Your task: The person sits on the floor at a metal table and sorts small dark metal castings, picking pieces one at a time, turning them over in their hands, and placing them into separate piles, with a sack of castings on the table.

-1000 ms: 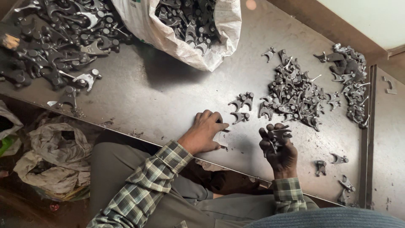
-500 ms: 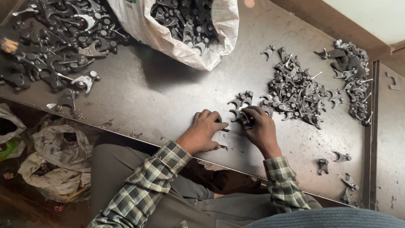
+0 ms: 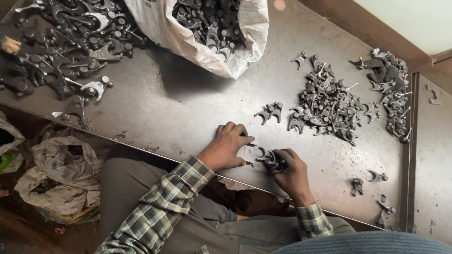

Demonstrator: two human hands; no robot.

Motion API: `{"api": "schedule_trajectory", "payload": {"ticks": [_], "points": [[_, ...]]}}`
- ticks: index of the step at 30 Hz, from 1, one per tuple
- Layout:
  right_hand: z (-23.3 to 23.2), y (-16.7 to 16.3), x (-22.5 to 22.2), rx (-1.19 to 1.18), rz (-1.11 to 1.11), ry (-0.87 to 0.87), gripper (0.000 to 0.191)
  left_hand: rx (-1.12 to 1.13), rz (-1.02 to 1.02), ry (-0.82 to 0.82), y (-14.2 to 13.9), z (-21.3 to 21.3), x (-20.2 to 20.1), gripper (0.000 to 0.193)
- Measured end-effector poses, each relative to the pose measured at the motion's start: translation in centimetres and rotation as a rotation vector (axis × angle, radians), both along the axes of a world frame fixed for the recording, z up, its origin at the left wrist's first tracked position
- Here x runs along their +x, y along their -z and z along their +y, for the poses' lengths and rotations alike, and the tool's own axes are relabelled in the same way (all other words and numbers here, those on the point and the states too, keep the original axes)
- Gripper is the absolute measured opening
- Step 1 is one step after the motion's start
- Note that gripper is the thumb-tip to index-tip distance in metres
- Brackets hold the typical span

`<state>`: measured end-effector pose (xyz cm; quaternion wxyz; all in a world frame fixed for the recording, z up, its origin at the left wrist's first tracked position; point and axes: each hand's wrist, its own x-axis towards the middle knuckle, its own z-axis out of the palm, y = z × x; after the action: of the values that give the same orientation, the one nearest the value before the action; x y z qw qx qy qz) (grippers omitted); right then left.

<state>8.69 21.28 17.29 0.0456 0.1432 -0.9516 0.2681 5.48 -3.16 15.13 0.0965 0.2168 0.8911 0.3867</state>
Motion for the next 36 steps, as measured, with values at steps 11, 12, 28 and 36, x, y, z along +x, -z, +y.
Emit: {"api": "schedule_trajectory", "payload": {"ticks": [11, 12, 28, 36], "points": [[-1.7, -1.0, -0.7, 0.017, 0.000, -0.091, 0.035, 0.017, 0.029, -0.012, 0.4, 0.0, 0.0, 0.071], [-1.9, -1.1, -0.8, 0.010, -0.006, -0.089, 0.034, 0.025, 0.036, -0.012, 0.5, -0.1, 0.0, 0.071], [4.5, 3.9, -3.8, -0.629, -0.622, 0.500, 0.043, 0.035, 0.271, -0.003, 2.3, -2.1, 0.2, 0.070], [-2.5, 5.0, -5.4, -0.599, -0.628, 0.550, 0.042, -0.127, 0.151, 0.016, -1.6, -5.0, 1.7, 0.074]]}}
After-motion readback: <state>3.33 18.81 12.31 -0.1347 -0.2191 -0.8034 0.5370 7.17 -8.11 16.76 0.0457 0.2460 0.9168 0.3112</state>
